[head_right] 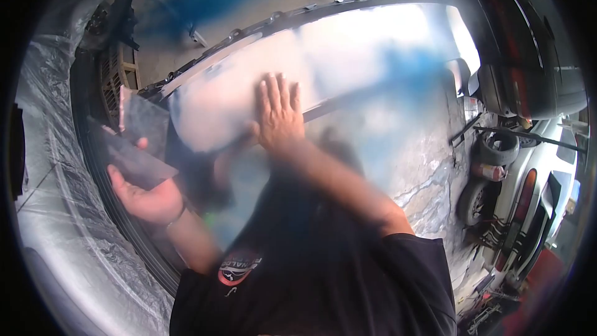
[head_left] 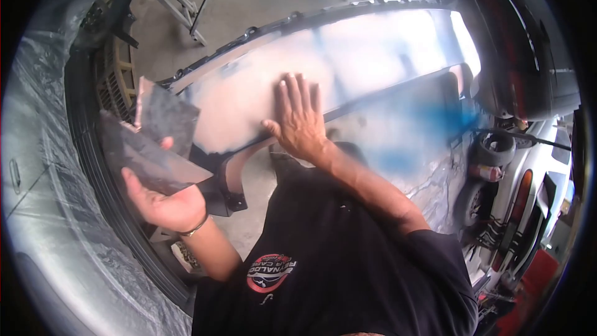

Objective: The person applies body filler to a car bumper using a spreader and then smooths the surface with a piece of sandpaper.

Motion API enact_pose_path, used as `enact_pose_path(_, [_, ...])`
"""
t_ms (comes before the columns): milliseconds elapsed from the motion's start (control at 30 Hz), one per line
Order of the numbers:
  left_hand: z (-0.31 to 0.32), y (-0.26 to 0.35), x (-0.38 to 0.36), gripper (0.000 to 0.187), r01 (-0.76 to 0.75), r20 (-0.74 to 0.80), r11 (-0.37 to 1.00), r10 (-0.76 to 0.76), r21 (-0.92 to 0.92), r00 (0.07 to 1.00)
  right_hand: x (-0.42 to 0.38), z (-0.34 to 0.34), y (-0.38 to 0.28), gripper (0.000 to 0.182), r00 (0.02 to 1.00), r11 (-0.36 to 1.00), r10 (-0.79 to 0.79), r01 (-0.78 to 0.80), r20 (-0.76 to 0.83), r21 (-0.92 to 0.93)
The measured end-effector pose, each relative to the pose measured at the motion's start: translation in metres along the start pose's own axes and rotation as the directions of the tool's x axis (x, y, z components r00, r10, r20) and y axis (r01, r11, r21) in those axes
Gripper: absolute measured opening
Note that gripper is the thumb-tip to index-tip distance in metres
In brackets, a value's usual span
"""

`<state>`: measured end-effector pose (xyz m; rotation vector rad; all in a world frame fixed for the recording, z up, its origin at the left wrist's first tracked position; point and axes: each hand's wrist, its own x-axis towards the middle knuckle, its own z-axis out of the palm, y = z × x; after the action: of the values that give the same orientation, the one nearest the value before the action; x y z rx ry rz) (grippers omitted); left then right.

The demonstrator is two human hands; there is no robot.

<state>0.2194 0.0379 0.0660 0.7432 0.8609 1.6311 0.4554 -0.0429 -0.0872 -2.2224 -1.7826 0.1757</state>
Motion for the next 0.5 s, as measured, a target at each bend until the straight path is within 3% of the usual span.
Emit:
enact_pose_path(67, [-0.023,0.015,0.014,0.058,-0.092,0.034,0.995,0.09,0.047,0.995,0.011,0.006,0.011,0.099,0.993,0.993,0.112,-0.113,-0.044,-0.032])
enact_pose_path(133, [-0.034,0.027,0.012,0.057,-0.139,-0.045,0.987,0.143,0.074,0.989,0.021,0.035,0.073,0.098,0.928,0.98,0.136,-0.176,-0.347,-0.087])
enact_pose_path(167, [-0.042,0.037,0.006,0.057,-0.181,-0.118,0.977,0.194,0.113,0.974,0.036,0.026,0.097,0.096,0.896,0.958,0.24,-0.281,-0.373,-0.059])
enact_pose_path(233, [-0.073,0.053,-0.008,0.057,-0.171,-0.214,0.978,0.194,0.121,0.957,0.055,0.033,0.188,0.096,0.874,0.919,0.256,-0.353,-0.414,-0.175])
enact_pose_path(300, [-0.093,0.071,-0.026,0.058,-0.21,-0.282,0.969,0.239,0.13,0.929,0.074,0.0,0.23,0.101,0.822,0.818,0.503,-0.553,-0.268,-0.16])
enact_pose_path(333, [-0.106,0.082,-0.039,0.059,-0.18,-0.305,0.977,0.207,0.115,0.93,0.081,0.008,0.265,0.105,0.782,0.733,0.531,-0.617,-0.328,-0.286])
enact_pose_path(433, [-0.147,0.102,-0.062,0.058,-0.195,-0.405,0.962,0.259,0.193,0.877,0.09,-0.024,0.218,0.11,0.699,0.714,0.655,-0.697,-0.286,-0.068])
enact_pose_path(500, [-0.162,0.108,-0.067,0.058,-0.191,-0.402,0.962,0.257,0.198,0.879,0.083,0.007,0.187,0.11,0.753,0.77,0.588,-0.633,-0.297,-0.078])
